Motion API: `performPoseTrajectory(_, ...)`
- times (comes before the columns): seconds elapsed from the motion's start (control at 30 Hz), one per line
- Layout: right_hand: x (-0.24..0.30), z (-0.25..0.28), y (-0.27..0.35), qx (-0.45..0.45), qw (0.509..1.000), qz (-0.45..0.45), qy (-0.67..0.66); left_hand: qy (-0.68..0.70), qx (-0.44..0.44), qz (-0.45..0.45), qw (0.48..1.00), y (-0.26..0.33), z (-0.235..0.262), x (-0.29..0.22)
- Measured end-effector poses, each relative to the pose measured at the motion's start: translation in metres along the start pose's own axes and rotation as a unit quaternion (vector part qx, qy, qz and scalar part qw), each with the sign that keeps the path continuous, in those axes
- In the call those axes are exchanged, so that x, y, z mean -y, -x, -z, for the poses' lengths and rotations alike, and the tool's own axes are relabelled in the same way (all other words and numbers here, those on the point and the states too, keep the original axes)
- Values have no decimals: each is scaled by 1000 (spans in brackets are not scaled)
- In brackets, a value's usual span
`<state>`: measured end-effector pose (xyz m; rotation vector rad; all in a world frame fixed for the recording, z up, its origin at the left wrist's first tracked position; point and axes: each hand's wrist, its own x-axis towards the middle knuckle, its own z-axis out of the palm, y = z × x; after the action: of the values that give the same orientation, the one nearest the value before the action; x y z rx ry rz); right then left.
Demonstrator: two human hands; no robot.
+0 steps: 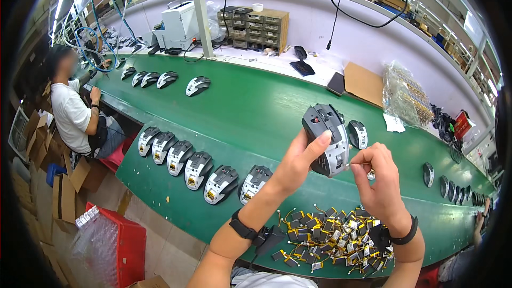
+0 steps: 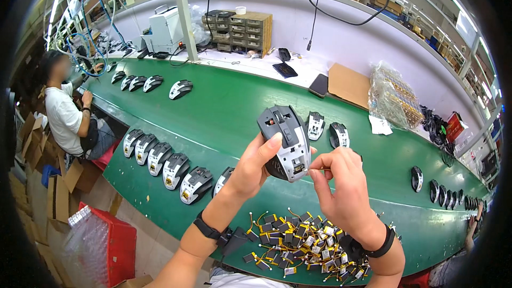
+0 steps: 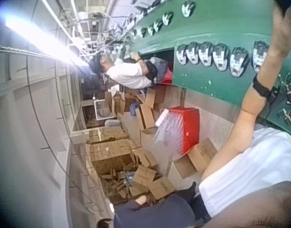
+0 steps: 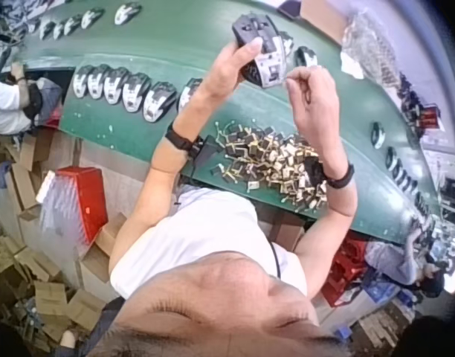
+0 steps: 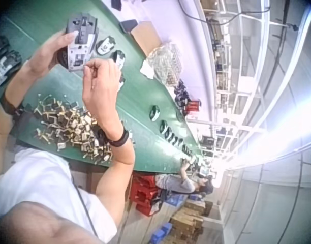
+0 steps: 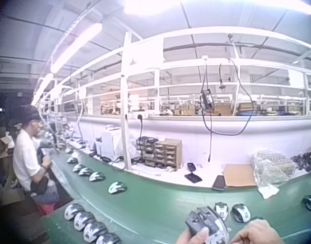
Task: The person assembles computer mice by inserting small yellow ribbon cables into the bottom of the mouse casing. They pick up a mouse, connect the cable, and place the finished unit on the table, repeating this process for multiple units.
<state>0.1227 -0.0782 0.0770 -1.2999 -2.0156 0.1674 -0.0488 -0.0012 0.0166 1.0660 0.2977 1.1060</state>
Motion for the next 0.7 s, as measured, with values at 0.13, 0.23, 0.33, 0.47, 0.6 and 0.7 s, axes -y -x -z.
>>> performPoseTrajectory(0.13,-5,-2,-6,-35,969,169,176,46,27,58,997,-1,2,-3)
performPoseTrajectory(0.23,-9,-3,-8,-13,950,227,214,66,21,82,994,1,-4,-9)
performPoseTrajectory(0.33,-9,-2,-12,8,944,242,226,67,6,93,993,1,-5,-10)
performPoseTrajectory(0.47,-12,-7,-12,-16,949,227,221,81,12,109,991,1,-5,-10)
performPoseTrajectory(0.6,-13,-10,-13,-1,944,246,219,73,3,121,990,1,-4,-8)
performPoseTrajectory(0.7,-13,-11,-15,-2,940,254,228,71,-4,125,990,1,-5,-9)
